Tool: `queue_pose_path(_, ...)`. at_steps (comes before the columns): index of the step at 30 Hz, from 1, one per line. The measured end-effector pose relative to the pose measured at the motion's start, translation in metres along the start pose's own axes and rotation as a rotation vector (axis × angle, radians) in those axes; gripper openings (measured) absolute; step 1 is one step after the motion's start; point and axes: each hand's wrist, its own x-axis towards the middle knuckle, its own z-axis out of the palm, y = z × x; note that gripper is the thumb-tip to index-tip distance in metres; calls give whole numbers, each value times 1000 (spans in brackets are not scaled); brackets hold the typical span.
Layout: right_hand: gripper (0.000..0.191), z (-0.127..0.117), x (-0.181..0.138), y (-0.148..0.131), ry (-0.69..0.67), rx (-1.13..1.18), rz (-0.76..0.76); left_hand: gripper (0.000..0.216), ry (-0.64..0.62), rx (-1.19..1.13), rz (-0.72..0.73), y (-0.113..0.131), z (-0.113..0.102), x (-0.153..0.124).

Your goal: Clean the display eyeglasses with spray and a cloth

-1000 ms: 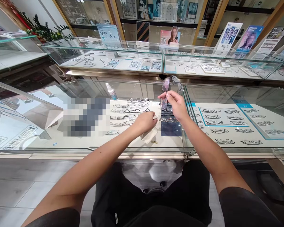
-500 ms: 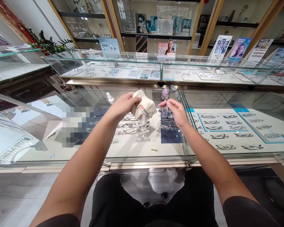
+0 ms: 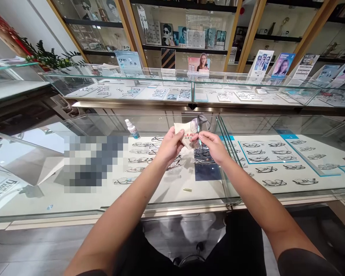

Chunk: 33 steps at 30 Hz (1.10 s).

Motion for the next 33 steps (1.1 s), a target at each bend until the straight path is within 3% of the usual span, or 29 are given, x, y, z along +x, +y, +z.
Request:
queue_pose_path(7,36,6,-3,7,-48,61,21,55,-124,124,186,-17,5,-8)
queue_pose_path(12,36,6,-3,9,10,74,21,58,-90,182,261,-12,10,-13)
queue_pose_path(24,36,10,-5,11,-73,77,21,60,22,199,233,-5,9,-15)
queue_pose_path(33,46,9,-8,2,-157,-24,-28,67,-85,22,88,1,12,-14)
